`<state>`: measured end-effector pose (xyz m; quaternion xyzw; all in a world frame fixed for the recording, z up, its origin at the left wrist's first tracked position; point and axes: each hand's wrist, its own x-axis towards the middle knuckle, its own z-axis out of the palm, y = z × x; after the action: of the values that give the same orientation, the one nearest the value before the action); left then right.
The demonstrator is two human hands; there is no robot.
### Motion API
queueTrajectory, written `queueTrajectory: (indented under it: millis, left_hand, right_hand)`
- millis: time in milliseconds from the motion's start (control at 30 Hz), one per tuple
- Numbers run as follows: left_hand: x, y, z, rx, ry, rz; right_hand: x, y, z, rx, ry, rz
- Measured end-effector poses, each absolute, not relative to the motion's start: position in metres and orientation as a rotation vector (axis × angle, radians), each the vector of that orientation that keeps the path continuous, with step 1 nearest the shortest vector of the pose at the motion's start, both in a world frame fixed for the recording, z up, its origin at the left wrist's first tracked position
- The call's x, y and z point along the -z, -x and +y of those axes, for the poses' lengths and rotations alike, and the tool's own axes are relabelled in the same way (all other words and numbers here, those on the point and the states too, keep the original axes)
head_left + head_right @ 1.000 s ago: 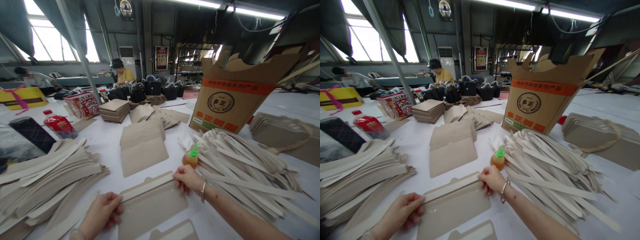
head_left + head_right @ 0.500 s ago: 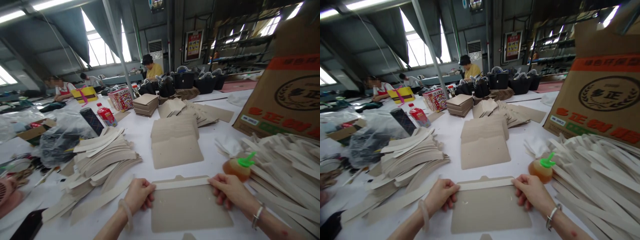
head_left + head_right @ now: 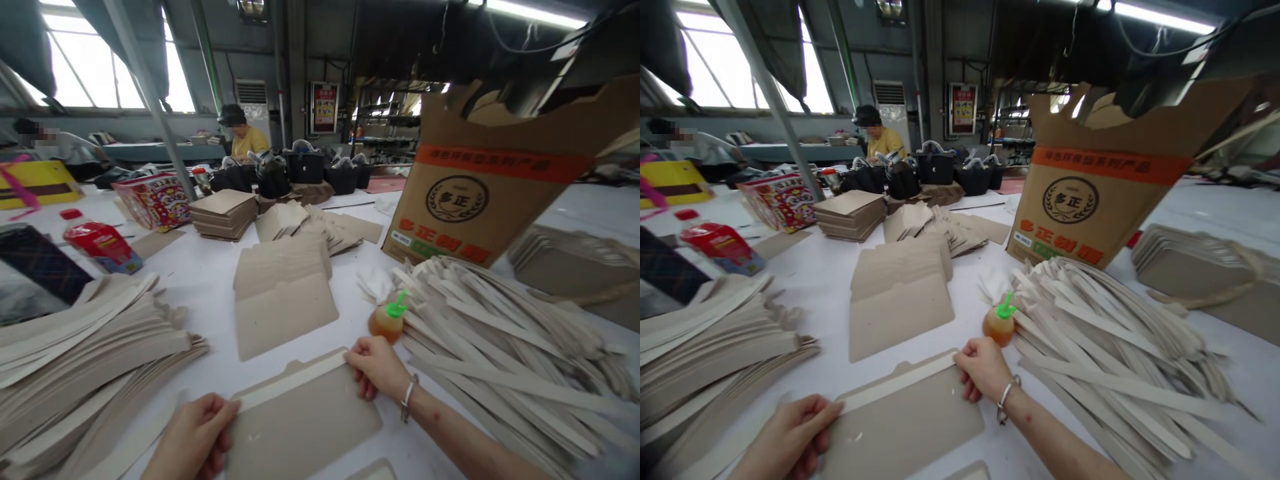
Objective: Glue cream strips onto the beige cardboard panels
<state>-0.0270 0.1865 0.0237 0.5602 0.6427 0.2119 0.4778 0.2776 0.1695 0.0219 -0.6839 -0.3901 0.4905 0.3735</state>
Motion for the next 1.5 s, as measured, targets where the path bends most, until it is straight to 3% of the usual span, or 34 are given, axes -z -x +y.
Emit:
queueTrajectory:
  millis: [1233,1500]
  left_hand:
    - [-0.044,0.022,0.181,-0.455,-1.469,1.638]
    - [-0.046,0.027,0.172,-0.486,-1.856,1.786]
  right_hand:
    - [-0.018,-0.273,0.168,-1.087,1.889,-1.23]
    - [-0.017,-0.274,0.163,-0.952,1.933,-1.42]
